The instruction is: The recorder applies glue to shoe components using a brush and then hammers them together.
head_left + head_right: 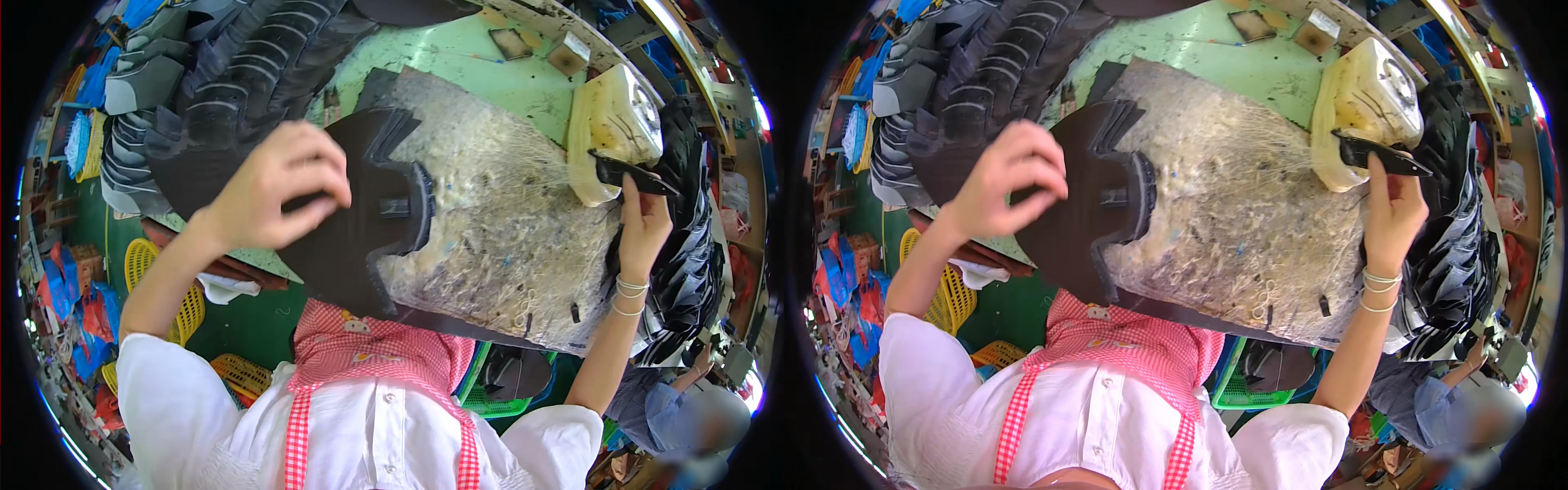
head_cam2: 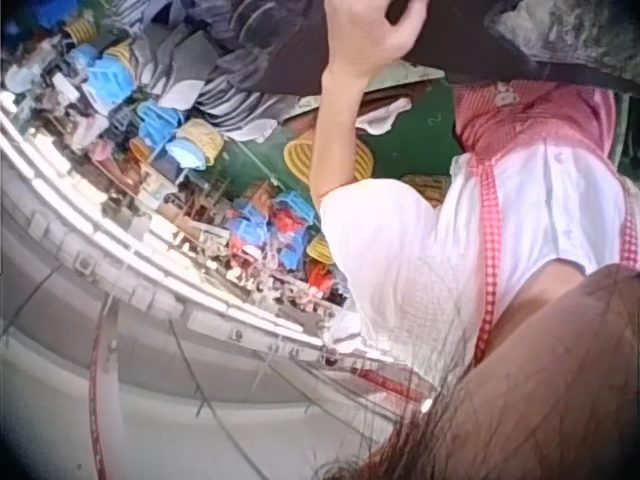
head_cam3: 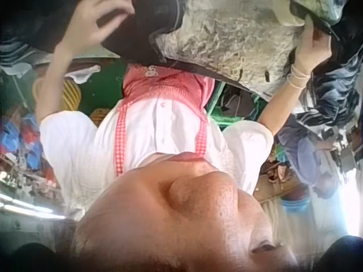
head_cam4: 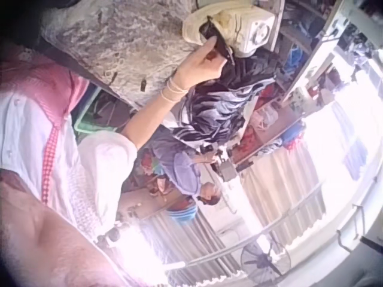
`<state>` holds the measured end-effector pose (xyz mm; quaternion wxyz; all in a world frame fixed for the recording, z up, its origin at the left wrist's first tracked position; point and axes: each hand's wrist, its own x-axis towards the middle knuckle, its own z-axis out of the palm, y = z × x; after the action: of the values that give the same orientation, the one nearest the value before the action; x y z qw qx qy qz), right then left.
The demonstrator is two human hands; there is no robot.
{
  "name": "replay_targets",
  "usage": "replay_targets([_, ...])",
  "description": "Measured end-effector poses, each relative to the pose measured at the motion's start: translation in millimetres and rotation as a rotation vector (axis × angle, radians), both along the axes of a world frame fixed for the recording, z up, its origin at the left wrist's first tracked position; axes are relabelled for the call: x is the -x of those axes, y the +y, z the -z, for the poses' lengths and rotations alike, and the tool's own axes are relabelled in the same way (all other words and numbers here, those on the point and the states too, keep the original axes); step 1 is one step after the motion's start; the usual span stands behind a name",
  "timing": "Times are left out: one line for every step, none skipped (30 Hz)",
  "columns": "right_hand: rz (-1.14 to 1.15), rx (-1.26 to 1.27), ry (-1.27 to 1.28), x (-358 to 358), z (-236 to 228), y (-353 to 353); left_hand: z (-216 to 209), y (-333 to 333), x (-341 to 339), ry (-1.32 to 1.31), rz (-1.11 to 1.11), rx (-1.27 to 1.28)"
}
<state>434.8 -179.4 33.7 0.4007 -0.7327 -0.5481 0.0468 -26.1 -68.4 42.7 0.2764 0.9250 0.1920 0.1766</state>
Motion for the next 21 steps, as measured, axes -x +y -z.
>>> replay_targets([0.073,-0.034,-0.055,-2,4,-1,0,-13,6,0.013,0.025,0.034])
replay_targets([0.082,-0.139,-0.191,-4,8,-3,2,-24,11,0.001,0.049,0.059])
replay_targets([0.154,-0.123,-0.343,-7,10,-3,6,-31,13,0.027,0.091,0.066])
replay_targets([0.134,-0.028,-0.152,-9,11,-3,10,-39,14,0.102,0.105,0.095])
replay_targets([0.103,0.007,-0.008,-10,10,-2,15,-42,13,0.122,0.096,0.094])
replay_targets([0.034,0.102,0.155,-9,7,-1,20,-45,12,0.122,0.09,0.082])
replay_targets([0.135,0.077,0.009,-6,2,0,23,-46,13,0.11,0.101,0.078])
replay_targets([0.31,0.022,-0.058,1,-3,1,27,-47,14,0.102,0.102,0.074])
replay_targets([0.225,-0.118,0.104,12,-8,2,29,-49,15,0.086,0.089,0.075])
replay_targets([0.299,-0.23,0.262,24,-13,4,30,-51,17,0.118,0.095,0.083])
replay_targets([0.271,-0.172,0.24,41,-19,2,30,-52,18,0.137,0.095,0.081])
replay_targets([0.244,-0.1,0.363,60,-19,5,30,-52,19,0.155,0.102,0.077])
replay_targets([0.06,-0.06,0.445,82,-15,7,31,-53,20,0.136,0.092,0.075])
replay_targets([0.026,0.034,0.517,102,-9,8,31,-52,20,0.129,0.081,0.086])
replay_targets([-0.161,0.082,0.585,122,-2,7,31,-52,19,0.129,0.078,0.087])
replay_targets([-0.319,0.184,0.639,139,6,5,30,-52,18,0.131,0.075,0.09])
replay_targets([-0.334,0.199,0.389,145,12,15,30,-53,17,0.128,0.068,0.082])
replay_targets([-0.411,0.184,0.12,150,18,22,29,-53,15,0.125,0.062,0.072])
replay_targets([-0.315,0.095,0.22,156,22,29,28,-54,14,0.12,0.058,0.064])
replay_targets([-0.37,0.127,0.263,157,22,35,28,-54,13,0.136,0.057,0.07])
replay_targets([-0.444,0.137,0.29,159,21,44,27,-55,12,0.155,0.053,0.069])
